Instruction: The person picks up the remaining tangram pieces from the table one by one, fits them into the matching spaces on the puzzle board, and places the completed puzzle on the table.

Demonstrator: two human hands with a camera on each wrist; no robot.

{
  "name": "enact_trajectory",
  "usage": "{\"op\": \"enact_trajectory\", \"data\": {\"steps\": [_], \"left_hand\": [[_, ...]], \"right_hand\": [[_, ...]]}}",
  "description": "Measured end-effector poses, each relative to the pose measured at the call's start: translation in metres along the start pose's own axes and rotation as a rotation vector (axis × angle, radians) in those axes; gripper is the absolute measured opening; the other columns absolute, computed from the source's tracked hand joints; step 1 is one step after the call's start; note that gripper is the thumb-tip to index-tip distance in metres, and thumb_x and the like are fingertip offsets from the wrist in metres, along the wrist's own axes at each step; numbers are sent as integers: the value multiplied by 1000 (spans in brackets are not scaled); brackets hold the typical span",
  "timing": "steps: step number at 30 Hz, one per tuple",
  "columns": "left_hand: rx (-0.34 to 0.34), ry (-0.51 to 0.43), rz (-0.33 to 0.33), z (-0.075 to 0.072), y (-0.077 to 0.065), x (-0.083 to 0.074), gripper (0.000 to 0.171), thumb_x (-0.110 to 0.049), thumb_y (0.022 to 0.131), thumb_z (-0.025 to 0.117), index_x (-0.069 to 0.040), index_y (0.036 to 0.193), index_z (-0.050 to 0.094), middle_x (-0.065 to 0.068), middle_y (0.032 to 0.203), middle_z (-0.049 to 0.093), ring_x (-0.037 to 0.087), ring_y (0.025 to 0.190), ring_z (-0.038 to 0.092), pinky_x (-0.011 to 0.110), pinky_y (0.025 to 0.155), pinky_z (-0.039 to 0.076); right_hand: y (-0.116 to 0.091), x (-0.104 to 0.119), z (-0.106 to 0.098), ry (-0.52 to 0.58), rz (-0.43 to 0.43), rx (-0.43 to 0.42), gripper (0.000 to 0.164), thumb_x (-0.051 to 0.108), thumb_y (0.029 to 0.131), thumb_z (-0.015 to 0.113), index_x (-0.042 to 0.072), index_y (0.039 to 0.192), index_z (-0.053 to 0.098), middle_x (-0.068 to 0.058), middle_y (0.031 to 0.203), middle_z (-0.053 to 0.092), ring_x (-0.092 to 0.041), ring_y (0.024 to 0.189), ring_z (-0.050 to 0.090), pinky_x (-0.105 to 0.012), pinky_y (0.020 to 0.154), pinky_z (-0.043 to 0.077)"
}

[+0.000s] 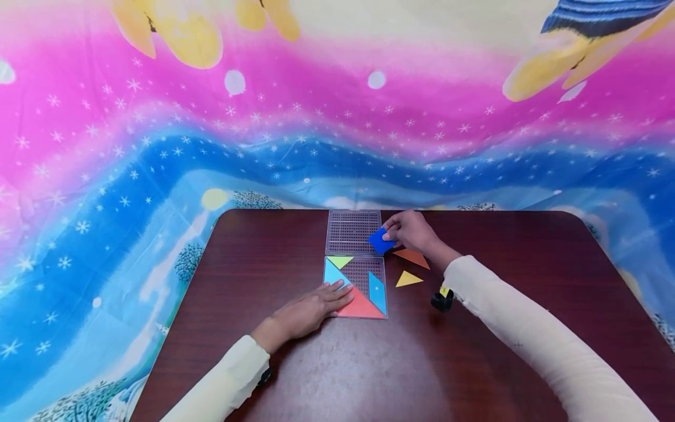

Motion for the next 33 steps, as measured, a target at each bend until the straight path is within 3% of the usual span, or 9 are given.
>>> {"op": "enact_trajectory", "data": {"steps": [9, 16, 33], "left_hand": [[-22, -1, 10, 1, -2, 0, 52, -23, 109, 49, -17, 160, 36, 1, 170, 29, 26, 158, 27, 44, 128, 29], [-4, 13, -2, 4, -2, 1, 53, -24, 110, 47, -19, 161, 33, -2, 171, 26, 24, 159, 24, 43, 129, 27], [6, 24, 5, 3, -1, 0, 53, -24, 111, 46, -18, 161, 33, -1, 171, 25, 23, 159, 22, 42, 129, 26]], "right_hand": [[-6, 3, 24, 36, -24, 26, 22, 2, 98, 67, -7, 118, 70, -26, 111, 72, -31, 95, 74, -47, 82, 65], [-6, 1, 42, 11, 3, 54, 19, 0, 96, 69, -6, 113, 72, -23, 106, 76, -24, 84, 76, -44, 78, 66], [-7, 7, 66, -11, 26, 107, 18, 3, 96, 69, -5, 113, 73, -19, 102, 74, -22, 78, 72, -36, 71, 66]]}}
Point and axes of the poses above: each hand's wrist, its own y-axis towards the middle knuckle, its own z-axis out of the palm, x = y × z, the point moved 8 cm from there along y, towards the middle knuckle
